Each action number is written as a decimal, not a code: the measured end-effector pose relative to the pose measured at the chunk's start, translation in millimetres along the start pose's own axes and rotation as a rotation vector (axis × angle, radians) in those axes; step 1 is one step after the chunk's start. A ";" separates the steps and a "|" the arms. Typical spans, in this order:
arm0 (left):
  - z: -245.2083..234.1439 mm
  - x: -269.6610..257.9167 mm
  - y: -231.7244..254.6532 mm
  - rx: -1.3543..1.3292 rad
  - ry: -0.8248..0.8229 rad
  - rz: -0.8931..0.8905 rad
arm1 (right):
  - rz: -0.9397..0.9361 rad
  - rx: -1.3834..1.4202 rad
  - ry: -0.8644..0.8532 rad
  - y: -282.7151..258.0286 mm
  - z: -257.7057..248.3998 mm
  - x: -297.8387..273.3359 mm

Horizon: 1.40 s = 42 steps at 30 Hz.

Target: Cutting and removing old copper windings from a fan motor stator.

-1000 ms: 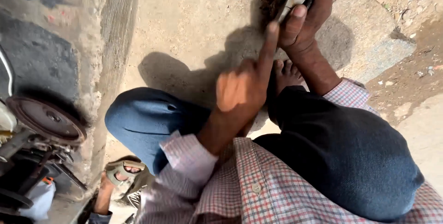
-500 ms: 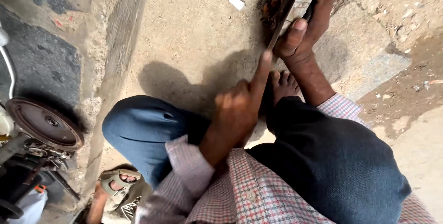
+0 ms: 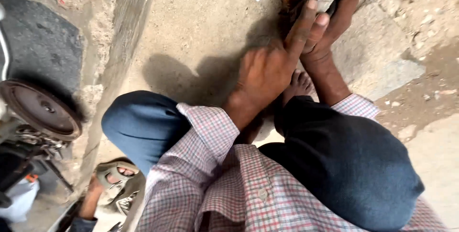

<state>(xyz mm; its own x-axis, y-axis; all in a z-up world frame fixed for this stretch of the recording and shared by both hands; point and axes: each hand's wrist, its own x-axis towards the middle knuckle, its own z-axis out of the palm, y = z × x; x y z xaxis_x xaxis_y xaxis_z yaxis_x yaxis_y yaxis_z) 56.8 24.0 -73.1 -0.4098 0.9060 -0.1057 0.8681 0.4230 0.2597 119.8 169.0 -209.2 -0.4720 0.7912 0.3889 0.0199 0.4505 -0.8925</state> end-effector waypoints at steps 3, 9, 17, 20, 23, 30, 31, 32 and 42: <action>6.3 -24.3 -5.2 -0.255 -0.075 0.019 | 0.001 -0.075 0.004 4.2 -13.1 9.3; 37.0 1.3 2.7 -0.125 -0.082 -0.005 | 0.058 -0.057 -0.029 0.7 -7.8 -11.9; -5.7 -56.6 -1.2 -0.239 -0.122 -0.016 | 0.037 -0.187 -0.046 -5.5 -5.3 -0.9; -12.0 -38.1 -7.3 -0.198 -0.052 -0.059 | -0.012 -0.065 -0.119 -2.1 9.2 -3.1; -13.7 -38.6 -4.1 -0.157 -0.041 -0.009 | 0.033 -0.220 -0.011 0.5 0.0 -6.6; 4.7 -17.5 -7.3 -0.185 -0.074 -0.018 | 0.008 -0.069 -0.082 -3.6 -0.5 -0.8; -10.3 -24.6 -7.5 -0.210 -0.116 -0.043 | 0.036 -0.094 -0.018 -2.5 0.1 -2.0; -8.2 -42.6 -4.7 -0.206 -0.119 -0.025 | 0.038 -0.101 0.000 -0.8 0.4 3.3; -7.5 -63.1 2.1 -0.108 -0.055 -0.013 | 0.004 -0.219 -0.010 -0.2 -5.6 10.8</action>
<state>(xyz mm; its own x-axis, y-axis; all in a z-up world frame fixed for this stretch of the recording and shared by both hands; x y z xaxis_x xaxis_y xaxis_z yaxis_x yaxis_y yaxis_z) 82.4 -32.4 -58.6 -0.4025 0.9011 -0.1616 0.8264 0.4335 0.3593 119.6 179.8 -203.5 -0.4806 0.7895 0.3818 0.2126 0.5273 -0.8227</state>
